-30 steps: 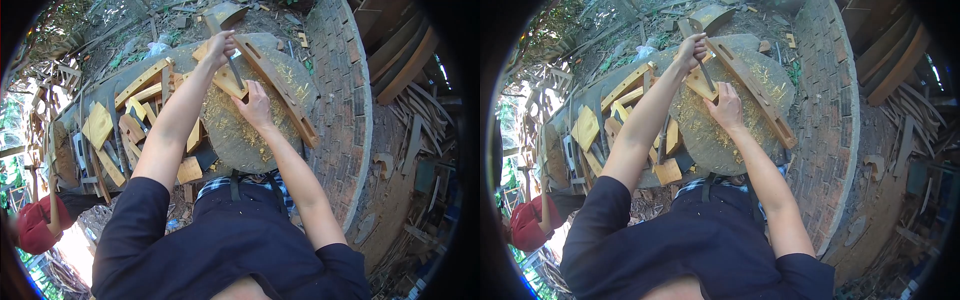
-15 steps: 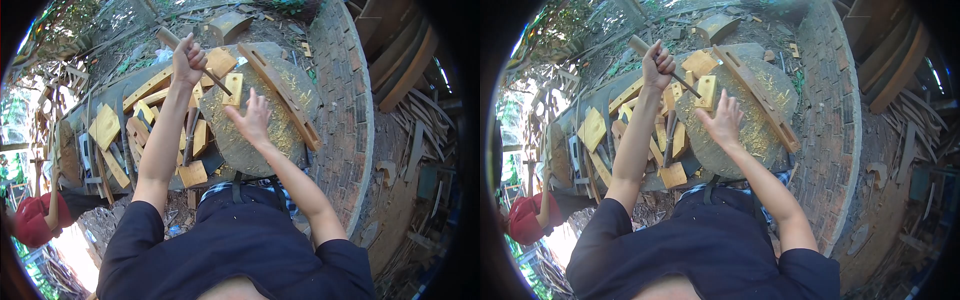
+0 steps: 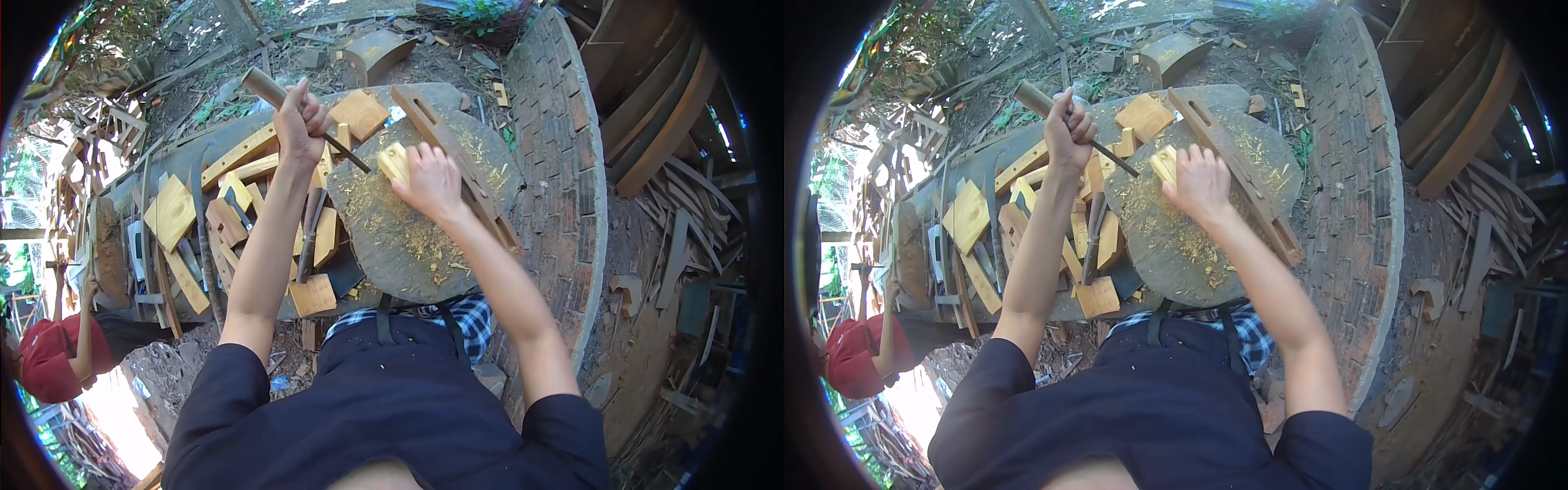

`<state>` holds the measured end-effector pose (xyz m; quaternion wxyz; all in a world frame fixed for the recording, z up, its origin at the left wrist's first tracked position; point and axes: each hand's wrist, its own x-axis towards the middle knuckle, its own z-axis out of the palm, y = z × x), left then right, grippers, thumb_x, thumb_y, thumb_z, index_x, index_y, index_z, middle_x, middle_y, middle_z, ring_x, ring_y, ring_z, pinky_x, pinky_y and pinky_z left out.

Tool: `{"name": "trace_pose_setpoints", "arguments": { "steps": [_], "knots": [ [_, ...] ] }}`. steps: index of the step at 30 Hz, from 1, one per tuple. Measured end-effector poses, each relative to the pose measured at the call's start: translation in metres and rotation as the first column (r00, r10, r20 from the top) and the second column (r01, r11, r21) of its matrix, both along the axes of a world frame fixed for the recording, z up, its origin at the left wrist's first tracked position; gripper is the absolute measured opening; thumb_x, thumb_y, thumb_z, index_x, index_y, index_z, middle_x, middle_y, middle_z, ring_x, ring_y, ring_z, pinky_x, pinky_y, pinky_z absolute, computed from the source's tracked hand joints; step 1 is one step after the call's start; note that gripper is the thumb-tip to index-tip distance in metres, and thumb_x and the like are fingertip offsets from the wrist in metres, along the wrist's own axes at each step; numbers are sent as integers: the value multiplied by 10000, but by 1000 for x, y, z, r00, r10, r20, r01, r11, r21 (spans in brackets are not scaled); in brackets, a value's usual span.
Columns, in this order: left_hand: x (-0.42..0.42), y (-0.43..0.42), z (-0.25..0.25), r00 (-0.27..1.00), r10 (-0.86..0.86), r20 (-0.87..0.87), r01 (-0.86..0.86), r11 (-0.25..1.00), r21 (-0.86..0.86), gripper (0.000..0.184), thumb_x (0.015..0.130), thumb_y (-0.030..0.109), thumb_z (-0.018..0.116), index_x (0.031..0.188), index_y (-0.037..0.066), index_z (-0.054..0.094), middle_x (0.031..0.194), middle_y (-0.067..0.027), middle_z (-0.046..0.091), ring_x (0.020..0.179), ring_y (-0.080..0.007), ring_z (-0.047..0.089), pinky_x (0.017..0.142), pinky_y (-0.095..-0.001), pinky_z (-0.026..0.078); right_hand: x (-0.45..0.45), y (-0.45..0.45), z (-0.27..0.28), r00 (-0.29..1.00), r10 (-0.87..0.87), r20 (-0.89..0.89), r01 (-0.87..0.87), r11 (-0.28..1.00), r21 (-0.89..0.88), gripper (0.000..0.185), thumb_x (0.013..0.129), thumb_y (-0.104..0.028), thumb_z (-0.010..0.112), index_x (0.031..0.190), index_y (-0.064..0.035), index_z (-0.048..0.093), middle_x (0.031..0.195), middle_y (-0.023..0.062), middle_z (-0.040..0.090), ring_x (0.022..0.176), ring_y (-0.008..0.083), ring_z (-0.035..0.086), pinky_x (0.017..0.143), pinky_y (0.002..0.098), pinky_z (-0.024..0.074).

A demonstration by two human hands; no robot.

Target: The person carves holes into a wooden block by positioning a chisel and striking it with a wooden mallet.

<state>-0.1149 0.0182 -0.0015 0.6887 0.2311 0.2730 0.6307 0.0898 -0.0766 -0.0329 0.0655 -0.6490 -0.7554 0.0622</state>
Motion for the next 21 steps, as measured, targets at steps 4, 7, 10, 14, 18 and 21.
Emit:
{"name": "trace_pose_setpoints", "arguments": {
  "steps": [4,7,10,14,18,21],
  "knots": [
    [29,7,-5,992,118,-35,-120,991,-57,288,955,218,566,731,148,398,520,50,309,376,-59,220,350,-241,166,-11,-29,-30,957,-208,-201,218,975,29,568,716,-349,756,1114,1,551,1025,135,526,995,305,615,760,428,540],
    [55,6,-4,982,166,-87,-172,983,-63,305,937,185,595,723,131,384,523,46,305,378,-55,226,355,-240,165,-16,-32,-39,911,-232,-342,279,956,95,605,729,-330,743,1169,14,510,1047,158,499,945,344,628,723,452,551],
    [72,4,0,969,212,-127,-218,975,-32,317,927,180,612,715,128,382,526,46,309,377,-54,241,361,-240,163,-17,-32,-40,900,-234,-369,280,957,76,615,738,-321,733,1201,8,496,1046,155,502,902,352,643,718,451,550],
    [79,11,3,959,237,-158,-243,970,-16,327,915,183,634,715,123,382,525,41,320,380,-54,265,363,-240,168,-18,-32,-40,891,-256,-376,298,953,58,607,744,-323,726,1211,-19,486,1043,150,496,876,350,652,706,449,552],
    [80,16,0,952,226,-209,-229,973,9,332,917,185,634,713,119,381,523,37,330,374,-54,271,358,-241,174,-18,-33,-39,885,-259,-387,302,952,51,598,744,-325,728,1204,-37,477,1033,145,487,874,348,652,700,451,551],
    [82,15,-2,949,215,-232,-216,976,24,324,921,194,634,722,110,392,523,32,350,368,-53,283,355,-239,179,-18,-33,-38,886,-269,-379,302,953,29,600,746,-327,729,1205,-40,471,1028,144,483,874,347,650,697,452,550]
  ]
}}
